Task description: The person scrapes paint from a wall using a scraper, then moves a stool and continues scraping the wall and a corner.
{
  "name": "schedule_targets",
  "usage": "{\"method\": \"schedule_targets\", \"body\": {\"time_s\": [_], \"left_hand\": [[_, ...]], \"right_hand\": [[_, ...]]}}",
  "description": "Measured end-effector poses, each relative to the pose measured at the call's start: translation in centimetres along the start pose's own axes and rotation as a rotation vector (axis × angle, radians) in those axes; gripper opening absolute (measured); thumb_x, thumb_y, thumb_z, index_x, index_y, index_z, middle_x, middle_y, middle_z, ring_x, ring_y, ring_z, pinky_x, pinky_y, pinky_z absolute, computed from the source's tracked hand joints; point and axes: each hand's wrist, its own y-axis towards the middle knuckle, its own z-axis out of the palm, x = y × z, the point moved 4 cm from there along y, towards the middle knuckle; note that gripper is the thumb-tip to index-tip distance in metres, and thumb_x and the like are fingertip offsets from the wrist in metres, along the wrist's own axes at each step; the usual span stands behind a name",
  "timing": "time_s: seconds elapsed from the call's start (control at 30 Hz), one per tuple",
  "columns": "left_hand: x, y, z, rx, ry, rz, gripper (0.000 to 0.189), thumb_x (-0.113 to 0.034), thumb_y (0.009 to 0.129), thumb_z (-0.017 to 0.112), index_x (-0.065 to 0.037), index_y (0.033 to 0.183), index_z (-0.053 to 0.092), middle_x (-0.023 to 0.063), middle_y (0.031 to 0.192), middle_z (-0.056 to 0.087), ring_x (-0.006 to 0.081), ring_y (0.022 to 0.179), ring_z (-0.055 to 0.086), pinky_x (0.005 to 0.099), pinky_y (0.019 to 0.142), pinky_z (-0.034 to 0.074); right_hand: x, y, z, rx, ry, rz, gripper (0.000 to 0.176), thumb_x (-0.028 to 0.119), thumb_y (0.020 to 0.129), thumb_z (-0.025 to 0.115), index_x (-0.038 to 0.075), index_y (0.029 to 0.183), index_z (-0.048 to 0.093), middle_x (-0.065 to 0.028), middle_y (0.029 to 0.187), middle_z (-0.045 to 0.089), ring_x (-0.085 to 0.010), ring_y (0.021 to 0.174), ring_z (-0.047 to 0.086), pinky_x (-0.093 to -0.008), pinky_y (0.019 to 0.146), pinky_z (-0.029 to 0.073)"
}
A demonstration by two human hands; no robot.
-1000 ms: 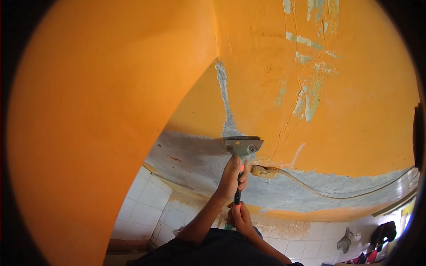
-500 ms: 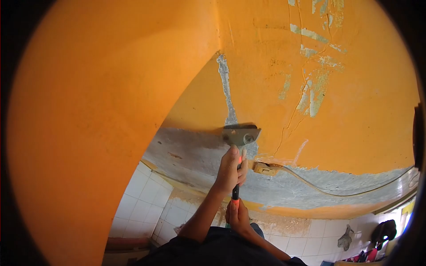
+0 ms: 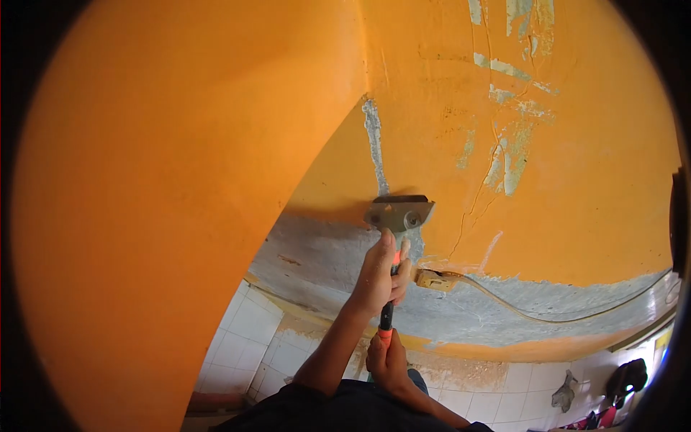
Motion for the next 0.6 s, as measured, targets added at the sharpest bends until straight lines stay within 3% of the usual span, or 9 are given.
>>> {"method": "schedule_targets", "body": {"time_s": [0.17,0.23,0.37,0.43,0.6], "left_hand": [[0.2,0.1,-0.2,-0.034,0.042,-0.025,0.056,-0.067,0.094,0.028,-0.014,0.083,0.040,-0.0077,0.045,0.026,0.0042,0.032,0.019,0.0233,0.032,0.023],[0.0,-0.2,0.0,-0.055,0.030,-0.029,0.055,-0.067,0.094,0.028,-0.014,0.083,0.040,-0.0077,0.045,0.026,0.0044,0.032,0.020,0.0232,0.032,0.023],[-0.9,-0.1,0.3,0.011,0.050,0.017,0.055,-0.066,0.095,0.027,-0.014,0.083,0.040,-0.0076,0.045,0.026,0.0046,0.032,0.020,0.0234,0.032,0.023],[0.2,-0.5,0.2,-0.030,0.071,-0.043,0.054,-0.065,0.095,0.027,-0.014,0.083,0.040,-0.0076,0.045,0.026,0.0047,0.032,0.021,0.0236,0.032,0.023],[-1.5,-0.1,0.4,0.040,0.021,0.001,0.054,-0.066,0.095,0.027,-0.014,0.084,0.041,-0.0078,0.045,0.027,0.0049,0.032,0.021,0.0235,0.032,0.023]], "right_hand": [[-1.0,0.0,0.2,-0.018,0.007,-0.019,0.023,0.023,0.097,0.047,0.000,0.096,0.046,-0.0088,0.063,0.057,-0.0195,0.052,0.059,-0.0339,0.049,0.044],[-0.8,-0.3,0.5,0.043,0.120,-0.038,0.020,0.027,0.100,0.045,0.008,0.097,0.039,0.0030,0.065,0.042,-0.0049,0.050,0.040,-0.0222,0.045,0.035],[0.3,-0.2,0.9,0.059,0.136,0.006,0.020,0.028,0.100,0.045,0.009,0.096,0.039,0.0029,0.064,0.041,-0.0052,0.049,0.039,-0.0225,0.045,0.035],[-0.4,-0.7,0.8,0.035,0.118,0.038,0.024,0.025,0.097,0.048,0.001,0.096,0.045,-0.0050,0.064,0.055,-0.0132,0.053,0.055,-0.0307,0.049,0.043],[1.2,-0.3,1.3,0.063,0.159,0.019,0.023,0.025,0.099,0.046,0.002,0.095,0.042,-0.0017,0.062,0.051,-0.0095,0.051,0.051,-0.0277,0.047,0.041]]}}
